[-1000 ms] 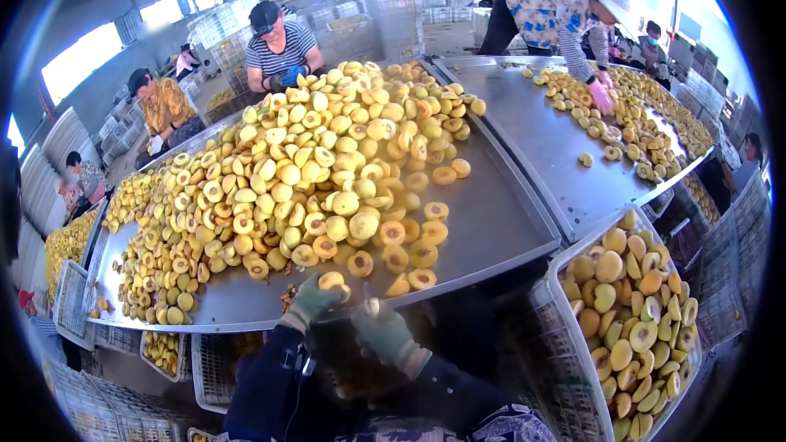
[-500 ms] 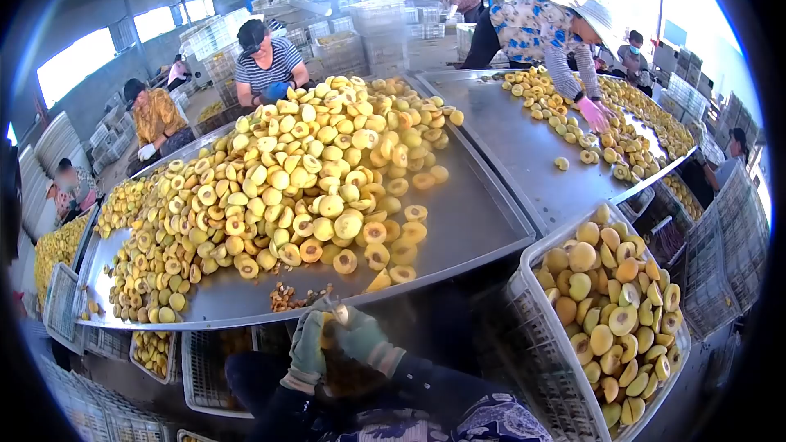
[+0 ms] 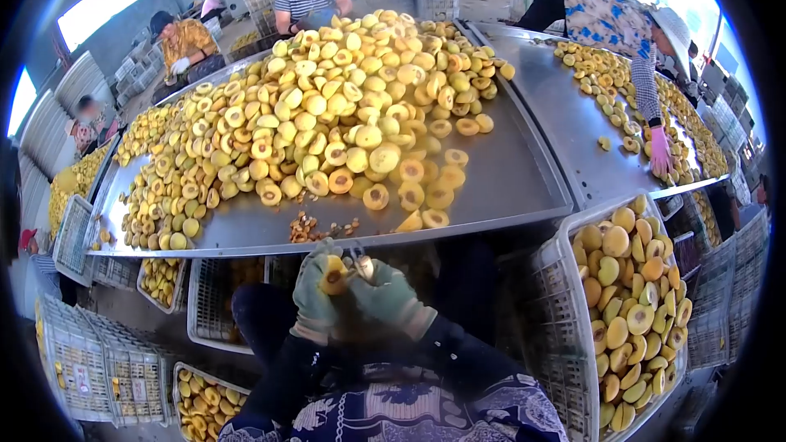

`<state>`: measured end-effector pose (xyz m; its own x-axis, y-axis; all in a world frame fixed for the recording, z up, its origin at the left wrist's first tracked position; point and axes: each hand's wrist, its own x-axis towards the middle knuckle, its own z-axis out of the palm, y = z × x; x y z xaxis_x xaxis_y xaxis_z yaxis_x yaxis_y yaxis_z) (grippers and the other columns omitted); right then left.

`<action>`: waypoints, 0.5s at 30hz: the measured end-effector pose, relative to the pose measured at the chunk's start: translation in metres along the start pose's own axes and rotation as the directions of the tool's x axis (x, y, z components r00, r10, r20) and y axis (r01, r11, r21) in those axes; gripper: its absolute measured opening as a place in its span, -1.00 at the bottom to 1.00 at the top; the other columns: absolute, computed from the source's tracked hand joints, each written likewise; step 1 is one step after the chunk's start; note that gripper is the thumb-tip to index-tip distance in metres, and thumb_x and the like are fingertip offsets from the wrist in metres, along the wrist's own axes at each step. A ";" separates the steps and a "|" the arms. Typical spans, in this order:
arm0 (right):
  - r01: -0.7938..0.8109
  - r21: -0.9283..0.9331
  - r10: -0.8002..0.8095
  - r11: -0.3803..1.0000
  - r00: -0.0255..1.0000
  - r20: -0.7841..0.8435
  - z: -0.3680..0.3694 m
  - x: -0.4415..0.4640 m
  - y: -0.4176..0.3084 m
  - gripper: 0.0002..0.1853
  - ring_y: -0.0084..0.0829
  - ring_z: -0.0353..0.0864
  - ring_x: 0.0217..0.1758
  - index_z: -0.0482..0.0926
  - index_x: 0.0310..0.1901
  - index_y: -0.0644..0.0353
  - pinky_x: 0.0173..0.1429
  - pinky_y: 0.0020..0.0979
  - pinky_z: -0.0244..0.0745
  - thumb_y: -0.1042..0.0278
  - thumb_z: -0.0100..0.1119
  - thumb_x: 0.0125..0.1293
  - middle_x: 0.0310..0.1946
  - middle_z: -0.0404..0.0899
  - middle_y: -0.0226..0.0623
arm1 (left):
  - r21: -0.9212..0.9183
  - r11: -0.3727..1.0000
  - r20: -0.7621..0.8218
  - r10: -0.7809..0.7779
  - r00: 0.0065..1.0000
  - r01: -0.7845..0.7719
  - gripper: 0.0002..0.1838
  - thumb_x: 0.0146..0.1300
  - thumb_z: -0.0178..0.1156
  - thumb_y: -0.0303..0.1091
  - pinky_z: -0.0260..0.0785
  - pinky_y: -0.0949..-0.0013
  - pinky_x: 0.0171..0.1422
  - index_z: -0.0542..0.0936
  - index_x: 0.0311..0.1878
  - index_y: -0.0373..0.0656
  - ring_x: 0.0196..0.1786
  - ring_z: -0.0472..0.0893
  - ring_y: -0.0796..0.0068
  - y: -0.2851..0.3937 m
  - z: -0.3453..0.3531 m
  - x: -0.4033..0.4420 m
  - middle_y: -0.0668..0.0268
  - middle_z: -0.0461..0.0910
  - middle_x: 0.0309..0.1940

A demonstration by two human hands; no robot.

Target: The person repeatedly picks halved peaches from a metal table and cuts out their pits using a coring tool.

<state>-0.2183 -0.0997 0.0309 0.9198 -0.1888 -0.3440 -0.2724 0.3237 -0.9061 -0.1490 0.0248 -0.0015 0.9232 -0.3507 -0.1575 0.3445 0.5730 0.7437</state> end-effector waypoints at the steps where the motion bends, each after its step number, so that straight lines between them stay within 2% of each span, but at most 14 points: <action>1: -0.144 -0.030 0.145 0.989 0.989 0.005 0.000 -0.003 -0.013 -0.82 -0.70 0.53 -0.46 0.57 -0.07 0.14 -0.43 -0.63 0.41 0.37 0.19 0.32 -0.44 0.58 -0.47 | -0.017 1.000 -0.012 0.011 1.000 -0.012 -0.59 0.38 0.05 -0.32 0.47 0.35 0.10 0.43 0.25 -0.26 -0.03 0.58 0.38 0.002 0.000 0.003 0.24 0.56 -0.01; 4: 0.009 -0.105 -0.009 0.994 1.000 0.002 0.011 -0.005 -0.002 -0.81 -0.65 0.49 -0.63 0.57 -0.08 0.12 -0.60 -0.50 0.46 0.29 0.20 0.32 -0.55 0.55 -0.47 | -0.064 0.997 -0.004 0.048 0.999 -0.048 -0.57 0.38 0.05 -0.27 0.49 0.26 0.10 0.42 0.24 -0.29 -0.02 0.58 0.29 0.003 -0.002 0.006 0.19 0.55 0.00; 5: 0.157 -0.219 -0.154 0.963 0.988 0.031 0.014 -0.006 0.003 -0.76 -0.61 0.55 -0.53 0.57 -0.04 0.16 -0.48 -0.48 0.52 0.30 0.22 0.30 -0.48 0.59 -0.46 | -0.076 0.995 0.024 0.060 0.998 -0.058 -0.55 0.37 0.06 -0.26 0.48 0.24 0.10 0.42 0.24 -0.30 -0.02 0.57 0.27 0.001 -0.004 0.008 0.17 0.55 0.00; 8: 0.341 -0.282 -0.332 0.897 0.940 0.082 0.017 0.004 0.030 -0.71 -0.57 0.60 -0.39 0.56 0.00 0.19 -0.31 -0.44 0.54 0.32 0.25 0.27 -0.39 0.63 -0.48 | -0.101 0.993 0.074 0.063 0.995 -0.056 -0.57 0.37 0.05 -0.27 0.48 0.18 0.12 0.42 0.22 -0.31 0.02 0.56 0.23 0.001 -0.005 0.004 0.15 0.52 0.05; 9: 0.202 -0.341 -0.184 0.918 0.979 0.085 0.013 0.003 0.033 -0.71 -0.35 0.66 -0.16 0.54 0.00 0.19 -0.06 -0.36 0.52 0.29 0.18 0.30 -0.22 0.66 -0.18 | -0.109 0.993 0.086 0.062 0.994 -0.052 -0.59 0.38 0.05 -0.28 0.49 0.17 0.12 0.43 0.20 -0.31 0.05 0.56 0.22 0.003 -0.004 0.002 0.14 0.51 0.07; 12: 0.283 -0.502 -0.257 0.817 0.959 0.121 0.016 0.002 0.034 -0.71 -0.17 0.66 -0.15 0.54 -0.01 0.17 -0.05 -0.29 0.52 0.25 0.17 0.29 -0.20 0.65 -0.09 | -0.160 0.987 0.089 0.023 0.996 -0.008 -0.59 0.39 0.05 -0.26 0.49 0.14 0.13 0.43 0.20 -0.30 0.07 0.55 0.19 0.005 -0.008 -0.003 0.12 0.49 0.10; 15: 0.419 -0.594 -0.410 0.687 0.898 0.160 0.017 0.007 0.048 -0.78 -0.17 0.65 -0.35 0.54 -0.13 0.21 -0.27 -0.29 0.51 0.32 0.27 0.24 -0.38 0.63 -0.11 | -0.150 0.989 0.027 0.017 0.999 -0.013 -0.54 0.39 0.07 -0.19 0.49 0.13 0.13 0.41 0.23 -0.28 0.07 0.54 0.17 0.010 -0.001 -0.008 0.09 0.48 0.11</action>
<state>-0.2204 -0.0702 -0.0104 0.9829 -0.1534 0.1017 0.0309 -0.4072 -0.9128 -0.1526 0.0342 0.0061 0.9238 -0.3612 -0.1270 0.3546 0.6820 0.6396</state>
